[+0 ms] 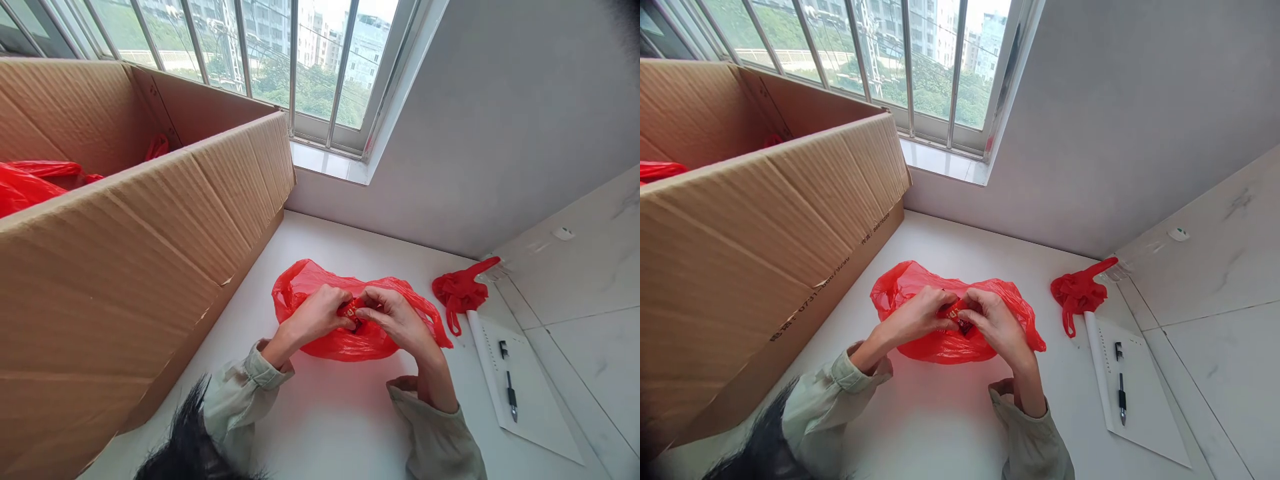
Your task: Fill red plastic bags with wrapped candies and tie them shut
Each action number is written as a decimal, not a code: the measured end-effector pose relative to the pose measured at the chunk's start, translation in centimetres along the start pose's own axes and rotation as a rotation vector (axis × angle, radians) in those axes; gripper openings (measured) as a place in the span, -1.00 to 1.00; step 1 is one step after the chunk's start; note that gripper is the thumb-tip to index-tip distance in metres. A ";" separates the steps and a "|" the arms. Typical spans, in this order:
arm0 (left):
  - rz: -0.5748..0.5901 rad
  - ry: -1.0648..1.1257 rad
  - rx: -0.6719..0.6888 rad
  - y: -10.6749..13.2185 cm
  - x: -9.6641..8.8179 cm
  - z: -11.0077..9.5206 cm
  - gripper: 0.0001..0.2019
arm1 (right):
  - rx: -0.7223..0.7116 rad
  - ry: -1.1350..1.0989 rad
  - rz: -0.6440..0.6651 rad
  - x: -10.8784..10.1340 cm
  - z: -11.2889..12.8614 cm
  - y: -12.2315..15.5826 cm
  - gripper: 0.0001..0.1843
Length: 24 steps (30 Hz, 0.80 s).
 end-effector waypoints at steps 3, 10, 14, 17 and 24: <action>-0.008 0.021 0.055 0.1 -0.5 -0.3 -0.66 | 0.007 0.035 -0.013 0.0 0.3 0.0 -0.82; 0.013 -0.111 0.018 0.0 -0.2 0.1 -0.63 | 0.046 0.232 -0.096 -0.9 -0.8 0.0 -0.81; 0.086 -0.243 0.006 0.2 1.7 -0.4 -0.68 | 0.106 0.451 -0.093 -0.4 -3.1 -0.4 -0.83; 0.110 -0.345 -0.023 0.3 2.9 -0.7 -0.73 | 0.171 0.563 -0.110 0.4 -4.8 -0.9 -0.86; 0.021 -0.391 -0.100 0.6 1.1 0.0 -0.76 | 0.181 0.641 -0.119 1.5 -5.4 -1.5 -0.81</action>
Point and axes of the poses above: each hand's wrist, its own y-axis away from the middle knuckle, its own x-axis out of the palm, z = x × y, the point moved 4 cm from there along -y, towards the middle knuckle, and after that the axes turned 14 degrees about -y, right-handed, at the moved point
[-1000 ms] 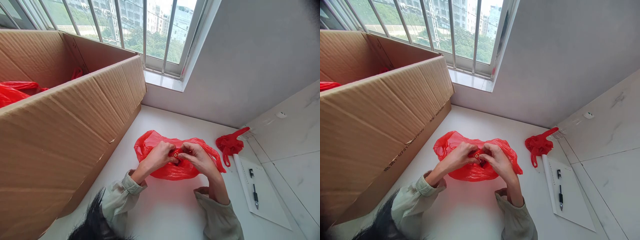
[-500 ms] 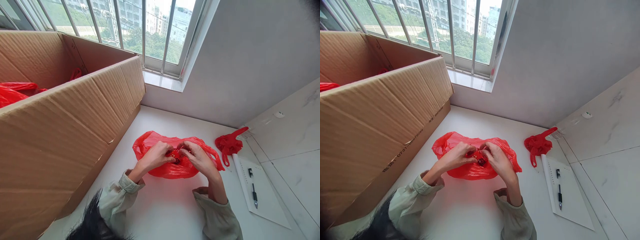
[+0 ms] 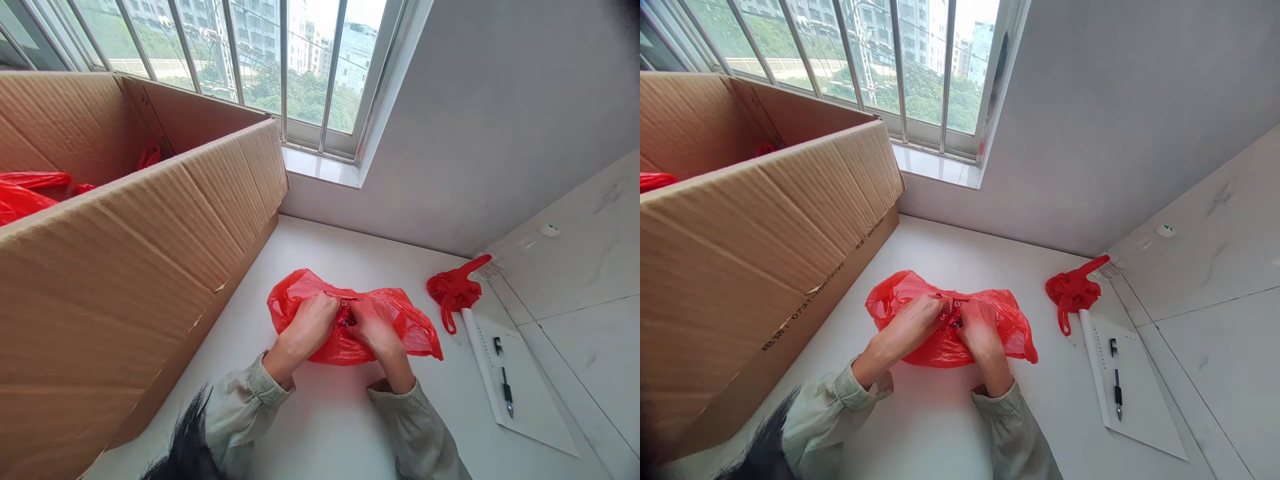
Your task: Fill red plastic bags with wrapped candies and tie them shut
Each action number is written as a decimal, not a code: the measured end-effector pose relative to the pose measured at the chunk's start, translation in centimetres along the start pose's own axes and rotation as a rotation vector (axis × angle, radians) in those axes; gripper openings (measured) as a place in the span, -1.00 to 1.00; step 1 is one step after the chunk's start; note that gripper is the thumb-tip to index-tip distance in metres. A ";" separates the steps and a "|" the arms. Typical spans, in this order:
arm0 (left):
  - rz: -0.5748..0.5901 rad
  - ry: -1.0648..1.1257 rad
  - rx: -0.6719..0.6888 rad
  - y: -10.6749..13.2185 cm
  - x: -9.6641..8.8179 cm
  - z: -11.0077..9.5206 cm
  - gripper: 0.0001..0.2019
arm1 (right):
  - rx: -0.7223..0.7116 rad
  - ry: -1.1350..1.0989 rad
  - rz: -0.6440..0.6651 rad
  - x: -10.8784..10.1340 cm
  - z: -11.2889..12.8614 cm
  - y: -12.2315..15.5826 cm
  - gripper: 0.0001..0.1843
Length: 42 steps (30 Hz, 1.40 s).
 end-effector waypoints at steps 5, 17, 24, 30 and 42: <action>-0.100 0.139 -0.045 0.2 -1.6 1.3 -0.90 | -0.143 -0.091 -0.012 -2.3 1.9 0.8 -0.88; -0.241 0.724 0.119 0.6 -4.4 1.2 -0.94 | -0.309 -0.373 -0.147 -6.5 4.8 3.2 -0.85; -0.206 0.710 0.120 1.1 -5.0 0.9 -0.90 | -0.319 -0.433 -0.139 -7.4 4.5 3.5 -0.92; -0.178 0.679 0.112 0.9 -4.8 0.7 -0.85 | -0.322 -0.500 -0.121 -7.2 4.5 3.6 -0.89; -0.022 0.817 0.119 0.9 -4.4 1.8 -0.80 | -0.135 -0.814 0.032 -6.5 4.0 3.1 -0.85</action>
Point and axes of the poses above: each hand's wrist, its own y-axis away from the middle knuckle, its own x-axis out of the palm, z = x × y, the point moved 4 cm from there along -y, towards the middle knuckle, and after that the axes turned 14 degrees about -y, right-handed, at the moved point
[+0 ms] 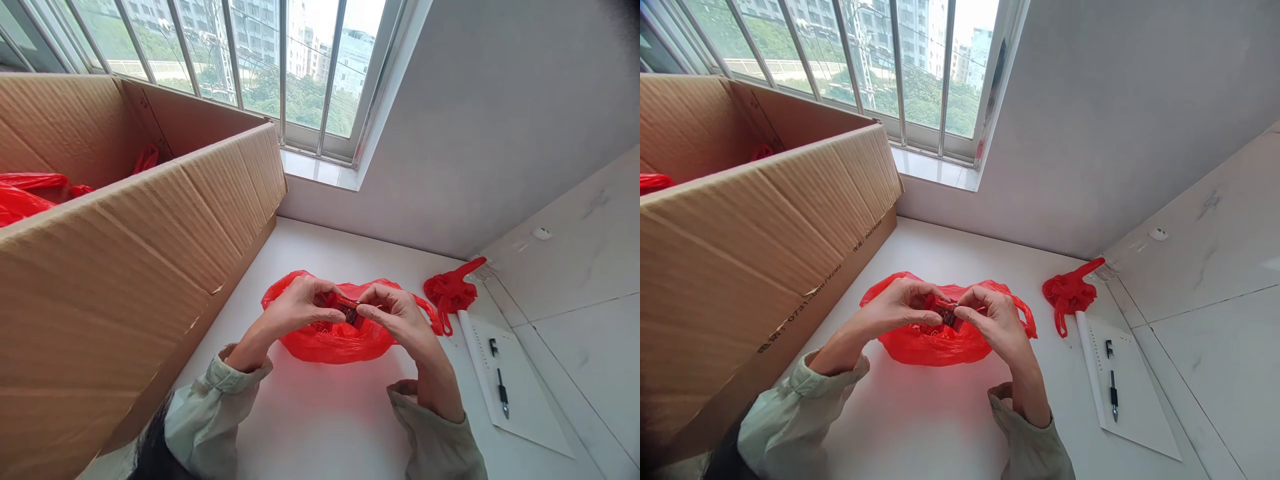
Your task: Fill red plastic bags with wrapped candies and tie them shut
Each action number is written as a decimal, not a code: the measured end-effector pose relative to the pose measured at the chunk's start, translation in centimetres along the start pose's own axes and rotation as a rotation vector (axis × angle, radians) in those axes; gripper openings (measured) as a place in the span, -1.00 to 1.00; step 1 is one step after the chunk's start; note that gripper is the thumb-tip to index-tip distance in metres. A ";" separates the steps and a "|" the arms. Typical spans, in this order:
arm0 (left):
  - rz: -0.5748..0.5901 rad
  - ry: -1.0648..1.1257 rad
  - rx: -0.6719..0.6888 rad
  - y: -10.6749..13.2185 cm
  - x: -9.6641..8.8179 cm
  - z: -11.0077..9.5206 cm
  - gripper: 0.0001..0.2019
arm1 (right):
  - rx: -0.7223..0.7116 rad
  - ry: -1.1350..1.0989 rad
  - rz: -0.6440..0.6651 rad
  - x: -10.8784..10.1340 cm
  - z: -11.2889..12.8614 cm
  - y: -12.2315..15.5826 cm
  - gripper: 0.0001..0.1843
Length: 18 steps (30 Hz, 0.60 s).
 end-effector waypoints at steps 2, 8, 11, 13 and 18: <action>-0.040 -0.026 -0.015 -0.1 0.0 0.0 -0.83 | 0.019 0.012 -0.006 -0.1 -0.1 0.0 -0.87; -0.063 0.080 -0.019 -0.2 0.0 0.2 -0.78 | 0.050 -0.060 0.047 -0.2 -0.7 -0.2 -0.88; -0.052 0.013 -0.013 -0.2 0.0 0.0 -0.87 | 0.035 -0.089 0.019 -0.6 -0.8 -0.2 -0.90; -0.060 -0.060 -0.026 -0.2 0.0 -0.1 -0.96 | 0.035 -0.087 0.017 -0.8 -0.9 -0.3 -0.89; -0.103 -0.165 -0.027 0.0 0.3 -0.3 -0.90 | -0.038 0.031 0.005 -0.4 -0.8 -0.4 -0.95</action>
Point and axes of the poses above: each hand's wrist, its own y-axis away from the middle knuckle, its own x-axis out of the palm, z = x × y, the point moved 4 cm from there along -y, towards the middle knuckle, and after that the axes turned 14 degrees about -y, right-handed, at the moved point
